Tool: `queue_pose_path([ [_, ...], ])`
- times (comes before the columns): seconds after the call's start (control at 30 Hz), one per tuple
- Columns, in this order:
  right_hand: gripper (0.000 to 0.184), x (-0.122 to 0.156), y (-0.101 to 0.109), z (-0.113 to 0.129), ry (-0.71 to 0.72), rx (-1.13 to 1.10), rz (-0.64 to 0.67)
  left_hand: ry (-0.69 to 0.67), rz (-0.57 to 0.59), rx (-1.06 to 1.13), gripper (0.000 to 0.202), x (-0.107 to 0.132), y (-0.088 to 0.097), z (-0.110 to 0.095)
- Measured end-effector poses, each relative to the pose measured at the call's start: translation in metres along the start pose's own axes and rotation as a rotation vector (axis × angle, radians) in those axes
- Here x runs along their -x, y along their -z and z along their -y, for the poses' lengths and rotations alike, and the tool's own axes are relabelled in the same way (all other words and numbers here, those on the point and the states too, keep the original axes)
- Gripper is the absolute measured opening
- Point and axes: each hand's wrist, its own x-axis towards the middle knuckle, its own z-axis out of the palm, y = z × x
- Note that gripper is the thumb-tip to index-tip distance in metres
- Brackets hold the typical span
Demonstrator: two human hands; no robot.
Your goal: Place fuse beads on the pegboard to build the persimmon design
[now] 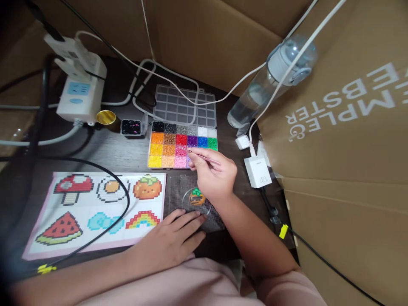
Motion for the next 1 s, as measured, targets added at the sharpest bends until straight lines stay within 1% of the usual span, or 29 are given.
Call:
queue_pose_path([
  [0.1,0.008,0.012,0.018,0.012,0.008,0.024,0.01,0.01,-0.025,0.011,0.017,0.0,-0.001,-0.001],
  [0.17,0.012,0.027,0.034,0.016,-0.003,0.043,0.04,0.013,-0.02,0.023,0.017,0.001,-0.001,-0.001],
  [0.27,0.02,0.055,0.058,0.012,-0.031,0.08,0.07,0.015,-0.005,0.041,0.019,0.001,-0.001,-0.001],
  [0.37,0.025,0.082,0.072,0.0,-0.097,0.076,0.093,0.013,0.026,0.054,0.022,0.001,0.0,-0.001],
  [0.47,0.027,0.099,0.076,-0.01,-0.13,0.036,0.107,0.01,0.069,0.072,0.026,0.0,0.002,-0.001],
  [0.53,0.029,0.104,0.076,-0.014,-0.117,0.024,0.125,0.012,0.077,0.082,0.028,-0.001,0.004,-0.001],
  [0.77,0.034,0.107,0.077,-0.021,-0.018,0.046,0.164,0.014,0.088,0.097,0.03,-0.001,0.005,-0.001],
  [1.0,0.039,0.108,0.077,-0.022,-0.007,0.057,0.177,0.013,0.091,0.099,0.03,-0.001,0.004,-0.001],
])
